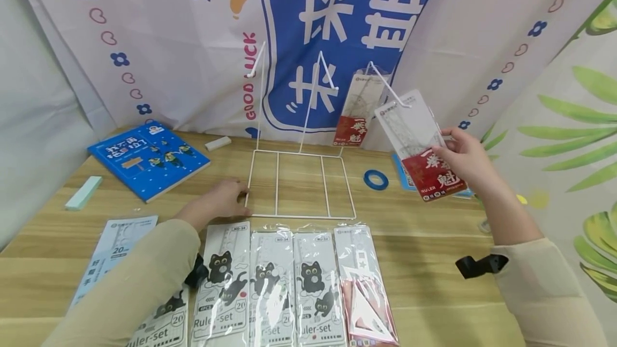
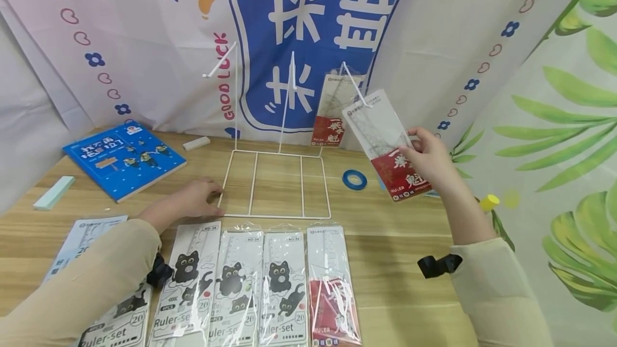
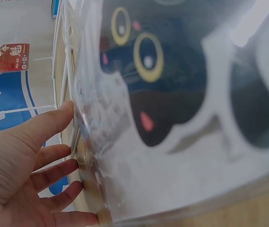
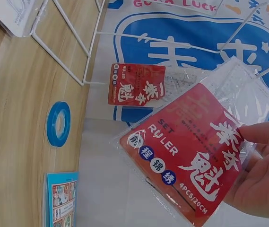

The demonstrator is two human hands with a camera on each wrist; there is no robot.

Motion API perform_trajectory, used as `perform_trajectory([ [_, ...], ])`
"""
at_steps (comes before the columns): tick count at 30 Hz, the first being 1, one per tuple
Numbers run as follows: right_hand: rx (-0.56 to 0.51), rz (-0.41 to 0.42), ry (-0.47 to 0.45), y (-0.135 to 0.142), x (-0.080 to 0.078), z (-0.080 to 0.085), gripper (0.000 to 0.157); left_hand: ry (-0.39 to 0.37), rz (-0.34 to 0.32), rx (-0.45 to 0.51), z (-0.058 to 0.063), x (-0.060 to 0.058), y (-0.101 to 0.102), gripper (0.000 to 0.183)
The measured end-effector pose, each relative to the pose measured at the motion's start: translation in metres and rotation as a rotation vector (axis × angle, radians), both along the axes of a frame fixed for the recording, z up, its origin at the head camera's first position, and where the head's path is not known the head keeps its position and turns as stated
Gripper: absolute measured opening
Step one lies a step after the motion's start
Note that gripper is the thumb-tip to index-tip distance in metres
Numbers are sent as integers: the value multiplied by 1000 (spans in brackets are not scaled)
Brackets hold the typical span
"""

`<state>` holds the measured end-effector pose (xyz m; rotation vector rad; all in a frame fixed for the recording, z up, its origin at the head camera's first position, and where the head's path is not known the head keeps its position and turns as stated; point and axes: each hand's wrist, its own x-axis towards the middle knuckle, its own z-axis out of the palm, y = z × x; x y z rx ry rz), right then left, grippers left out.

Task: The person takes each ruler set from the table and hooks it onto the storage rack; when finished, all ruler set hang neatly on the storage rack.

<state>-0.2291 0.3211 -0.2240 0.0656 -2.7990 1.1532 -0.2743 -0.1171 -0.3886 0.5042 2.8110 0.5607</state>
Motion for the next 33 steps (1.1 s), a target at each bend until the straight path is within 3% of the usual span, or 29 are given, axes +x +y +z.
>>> perform_trajectory([
  [9, -52, -19, -8, -6, -29, -3, 37, -3, 6, -7, 1, 0, 1, 60],
  [18, -25, -52, -13, -14, -60, -6, 38, 0, 10, 4, -4, 0, 0, 61],
  [33, -136, -48, -52, -27, -90, -25, 38, 9, 22, 3, -2, 2, 0, 60],
])
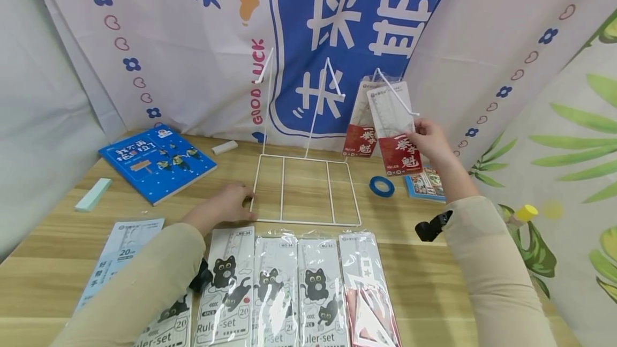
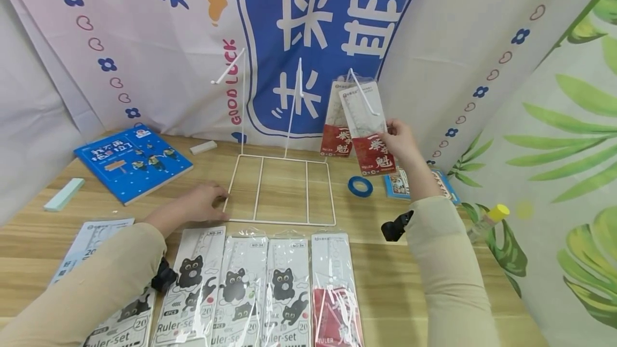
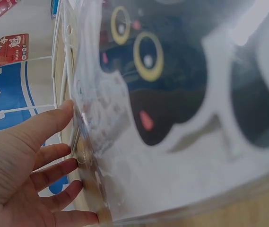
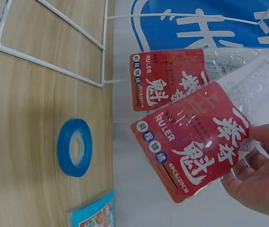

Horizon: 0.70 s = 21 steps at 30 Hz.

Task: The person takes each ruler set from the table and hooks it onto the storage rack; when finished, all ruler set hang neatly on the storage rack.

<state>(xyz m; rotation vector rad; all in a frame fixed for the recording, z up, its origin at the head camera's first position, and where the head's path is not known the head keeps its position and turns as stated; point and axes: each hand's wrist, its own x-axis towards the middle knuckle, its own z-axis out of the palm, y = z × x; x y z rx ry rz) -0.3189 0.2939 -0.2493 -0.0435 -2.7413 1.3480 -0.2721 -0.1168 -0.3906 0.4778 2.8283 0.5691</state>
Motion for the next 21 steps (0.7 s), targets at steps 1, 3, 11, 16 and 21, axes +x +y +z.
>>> perform_trajectory([
  [1, -9, 3, 1, 0, -1, -2, 37, -3, 5, 1, 0, 0, 0, 60],
  [3, -35, 11, 10, -2, -4, -6, 36, -3, 5, 3, 0, 1, 1, 60],
  [11, -74, 65, -18, -8, -14, -20, 34, -5, 10, 11, 1, 2, 1, 60],
  [16, -20, 117, -91, -10, -11, -28, 37, -6, 6, 3, 2, 2, 1, 59],
  [21, 65, 207, -76, -10, 2, -42, 35, -14, 9, 7, 2, 1, 0, 60],
])
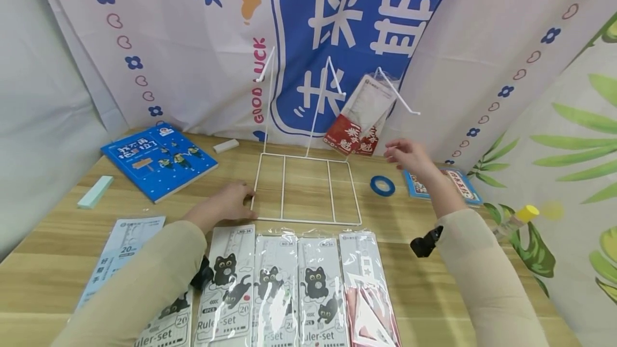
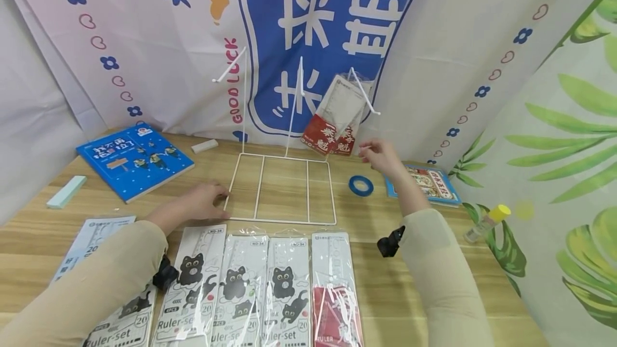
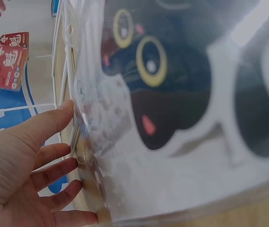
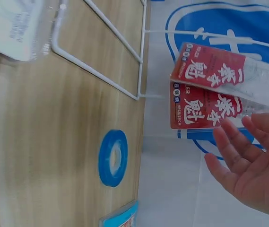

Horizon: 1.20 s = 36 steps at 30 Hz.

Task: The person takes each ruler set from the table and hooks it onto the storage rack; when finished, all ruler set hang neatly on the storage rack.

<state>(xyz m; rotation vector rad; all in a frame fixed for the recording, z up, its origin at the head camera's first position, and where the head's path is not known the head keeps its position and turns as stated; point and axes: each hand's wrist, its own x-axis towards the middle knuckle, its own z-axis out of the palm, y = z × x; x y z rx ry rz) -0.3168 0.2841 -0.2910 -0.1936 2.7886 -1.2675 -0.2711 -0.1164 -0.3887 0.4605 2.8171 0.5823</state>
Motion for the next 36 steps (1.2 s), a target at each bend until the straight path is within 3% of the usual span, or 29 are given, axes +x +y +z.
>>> perform_trajectory([
  [6, 209, 118, 102, -2, 32, -19, 30, 12, 5, 1, -1, -2, -2, 60],
  [12, 316, 260, 162, -6, 78, -41, 24, 28, -13, -8, 0, -4, -3, 60],
  [17, 378, 351, 137, -8, 120, -62, 16, 31, -24, -8, 2, -6, -2, 60],
  [21, 379, 350, 96, -10, 149, -79, 6, 32, -22, -11, 3, -6, -2, 60],
  [24, 400, 319, 89, -11, 163, -90, 12, 34, -25, -15, 3, -6, -2, 60],
  [30, 434, 225, 68, -14, 177, -102, 34, 28, -15, -17, 2, -5, -2, 61],
  [36, 506, 177, 9, -23, 187, -102, 47, 15, -12, -9, -2, -3, 0, 61],
])
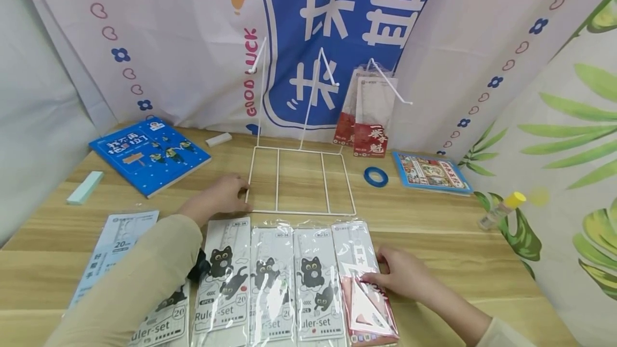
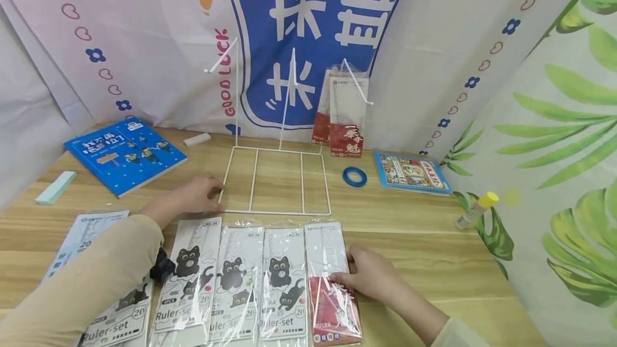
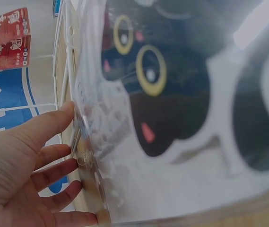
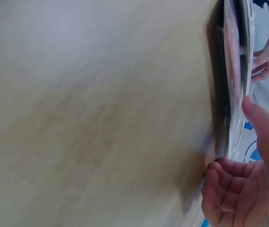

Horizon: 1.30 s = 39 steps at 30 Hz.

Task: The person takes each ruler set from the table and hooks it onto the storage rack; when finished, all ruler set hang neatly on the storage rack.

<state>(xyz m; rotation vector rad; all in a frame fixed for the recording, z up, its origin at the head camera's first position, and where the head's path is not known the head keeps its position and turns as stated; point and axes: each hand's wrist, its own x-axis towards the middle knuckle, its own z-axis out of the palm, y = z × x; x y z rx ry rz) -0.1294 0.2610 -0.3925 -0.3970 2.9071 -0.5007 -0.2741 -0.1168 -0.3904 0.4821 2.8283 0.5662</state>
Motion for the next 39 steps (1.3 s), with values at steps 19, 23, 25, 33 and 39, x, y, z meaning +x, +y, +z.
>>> perform_trajectory([
  [19, -46, -73, -107, -11, -1, 5, 66, 1, -5, -15, 0, 0, 1, 60],
  [23, -114, -31, -141, -6, -6, 4, 59, -1, -1, -7, 0, 1, 1, 60],
  [25, -147, -14, -159, -2, -7, 3, 57, -6, 2, -4, 1, 1, 1, 61],
  [33, -341, -14, -268, 9, -14, 2, 42, -2, -20, -9, 3, 0, 1, 60],
  [39, -384, -23, -238, 16, -17, 4, 31, -8, -16, -9, 4, 1, 1, 60],
])
